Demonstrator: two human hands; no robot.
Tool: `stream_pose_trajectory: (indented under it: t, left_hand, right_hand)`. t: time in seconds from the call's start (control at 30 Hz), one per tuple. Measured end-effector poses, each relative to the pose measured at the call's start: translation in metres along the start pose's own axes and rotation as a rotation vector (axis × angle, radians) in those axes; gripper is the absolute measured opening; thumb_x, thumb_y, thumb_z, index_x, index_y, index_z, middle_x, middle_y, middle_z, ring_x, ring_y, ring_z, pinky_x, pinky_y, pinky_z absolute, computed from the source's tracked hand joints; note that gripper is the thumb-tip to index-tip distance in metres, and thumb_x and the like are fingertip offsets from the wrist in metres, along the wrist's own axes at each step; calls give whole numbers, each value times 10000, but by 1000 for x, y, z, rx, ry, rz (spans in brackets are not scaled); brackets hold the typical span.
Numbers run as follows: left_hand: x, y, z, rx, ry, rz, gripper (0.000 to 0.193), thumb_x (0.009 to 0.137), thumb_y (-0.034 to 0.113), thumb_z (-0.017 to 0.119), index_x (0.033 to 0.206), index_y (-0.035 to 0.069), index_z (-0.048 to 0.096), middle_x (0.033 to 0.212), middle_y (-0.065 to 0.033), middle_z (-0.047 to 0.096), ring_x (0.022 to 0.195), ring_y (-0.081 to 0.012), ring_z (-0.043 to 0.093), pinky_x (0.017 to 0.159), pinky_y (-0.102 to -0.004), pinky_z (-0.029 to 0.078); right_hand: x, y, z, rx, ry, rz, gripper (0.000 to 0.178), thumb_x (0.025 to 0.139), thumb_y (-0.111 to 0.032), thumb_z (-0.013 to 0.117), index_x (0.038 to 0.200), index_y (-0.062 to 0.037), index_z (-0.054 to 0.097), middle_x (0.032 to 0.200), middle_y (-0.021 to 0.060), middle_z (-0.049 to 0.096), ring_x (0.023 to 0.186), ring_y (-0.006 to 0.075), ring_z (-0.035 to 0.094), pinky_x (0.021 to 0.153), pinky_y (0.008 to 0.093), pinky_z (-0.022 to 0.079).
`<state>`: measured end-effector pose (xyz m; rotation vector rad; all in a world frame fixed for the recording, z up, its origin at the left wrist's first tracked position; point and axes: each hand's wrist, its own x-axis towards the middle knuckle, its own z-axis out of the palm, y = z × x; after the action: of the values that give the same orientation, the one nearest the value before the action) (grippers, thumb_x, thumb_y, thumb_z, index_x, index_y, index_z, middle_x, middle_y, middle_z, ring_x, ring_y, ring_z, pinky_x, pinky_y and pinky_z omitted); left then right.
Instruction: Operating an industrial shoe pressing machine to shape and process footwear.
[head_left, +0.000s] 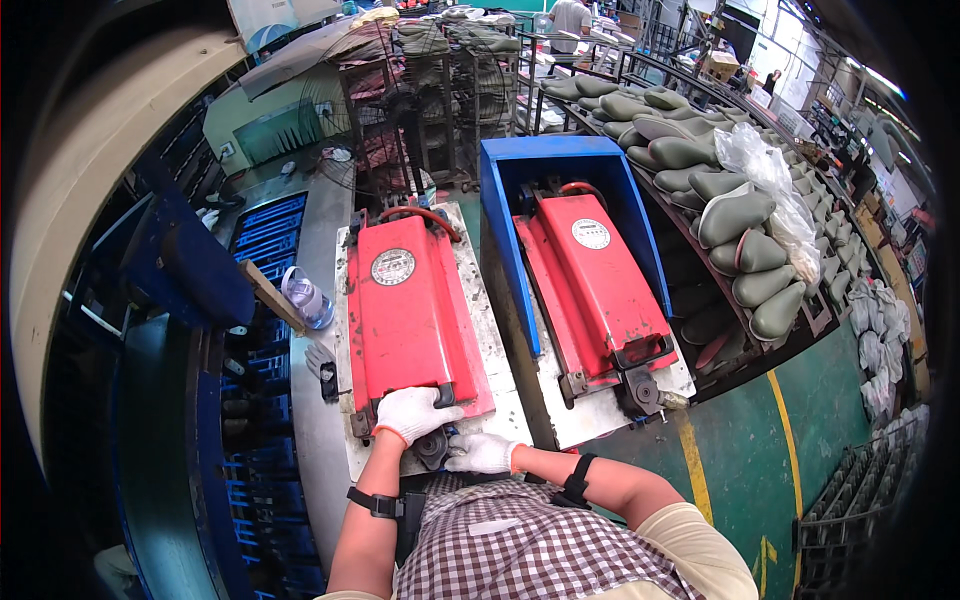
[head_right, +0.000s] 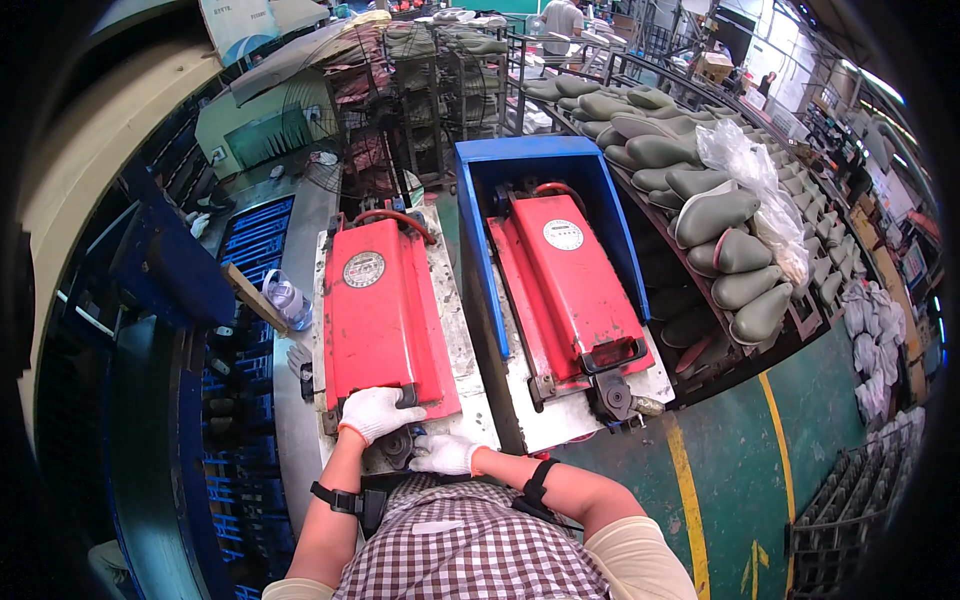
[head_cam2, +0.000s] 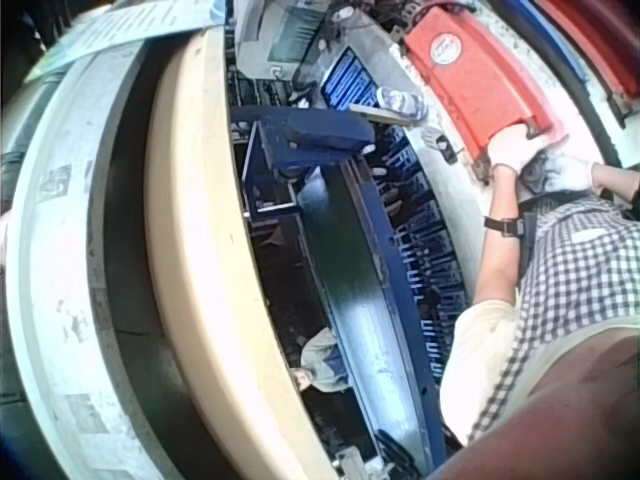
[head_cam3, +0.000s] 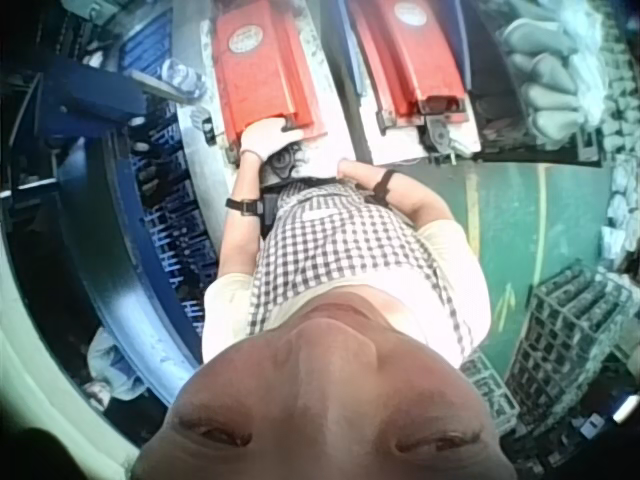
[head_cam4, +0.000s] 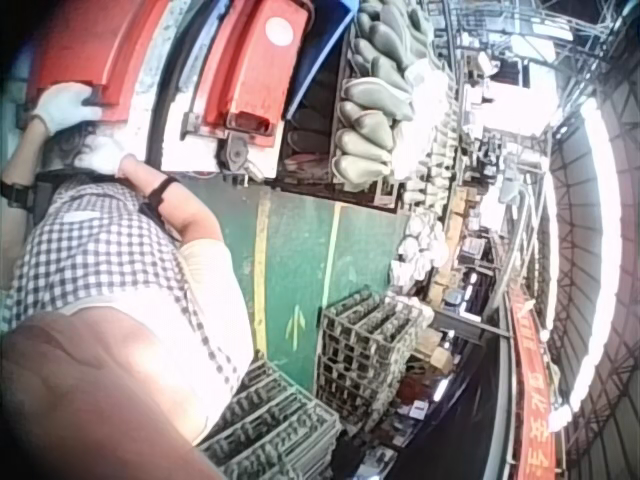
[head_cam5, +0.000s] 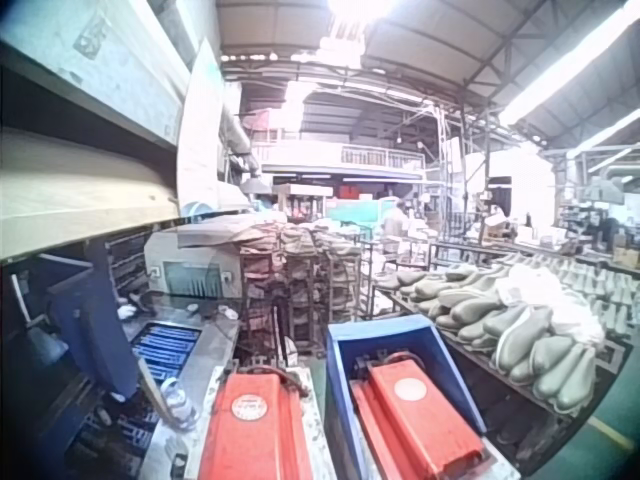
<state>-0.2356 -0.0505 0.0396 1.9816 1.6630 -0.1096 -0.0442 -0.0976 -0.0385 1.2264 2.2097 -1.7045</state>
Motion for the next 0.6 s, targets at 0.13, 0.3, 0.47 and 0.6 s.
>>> stream_pose_trajectory:
  t: [0.13, 0.3, 0.47, 0.6]
  left_hand:
    - [2, -3, 2, -5, 3, -1, 715, 796, 779, 658, 1017, 112, 791, 1022, -169, 774, 980, -357, 741, 873, -459, 564]
    - [-1, 2, -2, -26, 14, 1, 715, 783, 783, 651, 972, 108, 794, 989, -175, 773, 954, -357, 749, 856, -475, 571]
    - [-1, 3, -2, -19, 36, 19, 718, 783, 782, 648, 954, 100, 793, 979, -177, 771, 940, -356, 748, 844, -477, 572]
    - [-1, -1, 0, -2, 31, 11, 721, 783, 783, 646, 937, 94, 790, 962, -175, 770, 924, -358, 747, 833, -478, 571]
  right_hand:
    - [-4, -5, -1, 70, -15, 5, 691, 950, -503, 653, 1413, 6, 586, 1345, 262, 664, 1263, 393, 631, 1081, 434, 474]
    - [1, 3, 2, 21, 3, -13, 694, 950, -509, 653, 1415, 2, 587, 1344, 260, 665, 1263, 396, 630, 1084, 439, 474]
    - [18, 30, 15, -59, 94, -116, 763, 946, -520, 673, 1468, 20, 541, 1192, 242, 727, 908, 289, 748, 867, 404, 579]
    - [0, -2, 0, 28, -6, -21, 722, 951, -517, 654, 1434, 12, 566, 1254, 251, 698, 1085, 347, 692, 972, 429, 527]
